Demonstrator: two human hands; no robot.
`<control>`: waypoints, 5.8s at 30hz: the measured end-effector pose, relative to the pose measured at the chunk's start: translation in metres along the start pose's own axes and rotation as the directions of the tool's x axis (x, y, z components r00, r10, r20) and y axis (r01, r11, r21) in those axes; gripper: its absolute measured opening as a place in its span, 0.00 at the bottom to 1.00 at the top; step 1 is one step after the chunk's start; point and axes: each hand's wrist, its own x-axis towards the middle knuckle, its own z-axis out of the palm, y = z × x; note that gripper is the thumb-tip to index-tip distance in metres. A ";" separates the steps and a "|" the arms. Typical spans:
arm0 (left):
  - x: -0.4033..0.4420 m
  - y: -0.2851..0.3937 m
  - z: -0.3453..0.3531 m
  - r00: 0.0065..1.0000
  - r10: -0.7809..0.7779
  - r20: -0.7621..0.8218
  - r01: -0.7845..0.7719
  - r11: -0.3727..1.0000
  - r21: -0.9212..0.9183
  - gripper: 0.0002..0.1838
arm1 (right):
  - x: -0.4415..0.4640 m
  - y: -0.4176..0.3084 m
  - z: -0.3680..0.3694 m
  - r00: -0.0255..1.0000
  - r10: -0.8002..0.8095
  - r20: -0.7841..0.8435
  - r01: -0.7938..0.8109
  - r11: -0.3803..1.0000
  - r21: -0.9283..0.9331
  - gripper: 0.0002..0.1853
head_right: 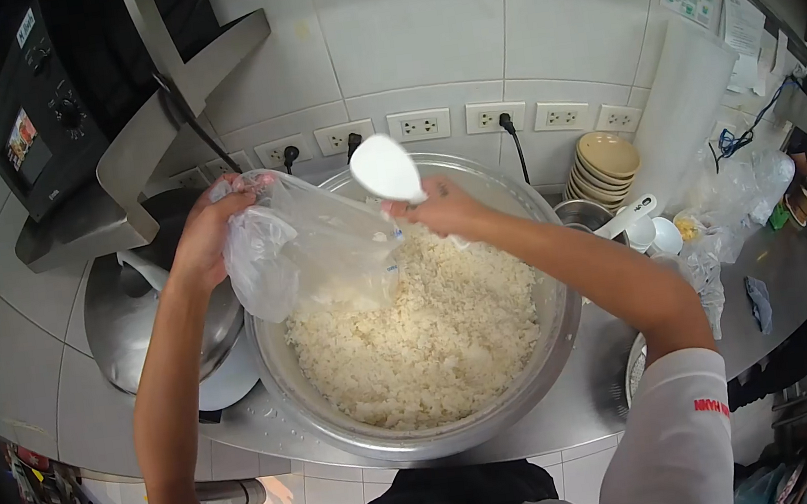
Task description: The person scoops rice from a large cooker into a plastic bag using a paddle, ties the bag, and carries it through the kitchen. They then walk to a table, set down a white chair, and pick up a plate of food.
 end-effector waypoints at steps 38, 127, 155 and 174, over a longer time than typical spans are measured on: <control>0.008 0.007 0.006 0.996 0.080 -0.032 -0.075 0.989 0.125 0.12 | -0.072 0.045 -0.023 0.813 -0.124 0.569 0.471 0.714 -0.518 0.08; 0.010 0.007 0.008 0.980 0.147 0.137 -0.128 0.982 -0.138 0.29 | -0.050 0.052 -0.054 0.963 -0.008 0.269 0.180 0.763 -0.621 0.16; -0.002 0.010 0.011 0.991 0.132 0.026 -0.127 0.981 -0.145 0.28 | -0.046 0.033 0.113 0.735 -0.261 0.626 0.449 0.879 -0.162 0.14; -0.015 0.014 0.018 0.966 0.132 0.220 -0.130 0.991 -0.026 0.33 | -0.115 0.020 -0.044 0.884 -0.065 0.462 0.201 0.947 -0.251 0.15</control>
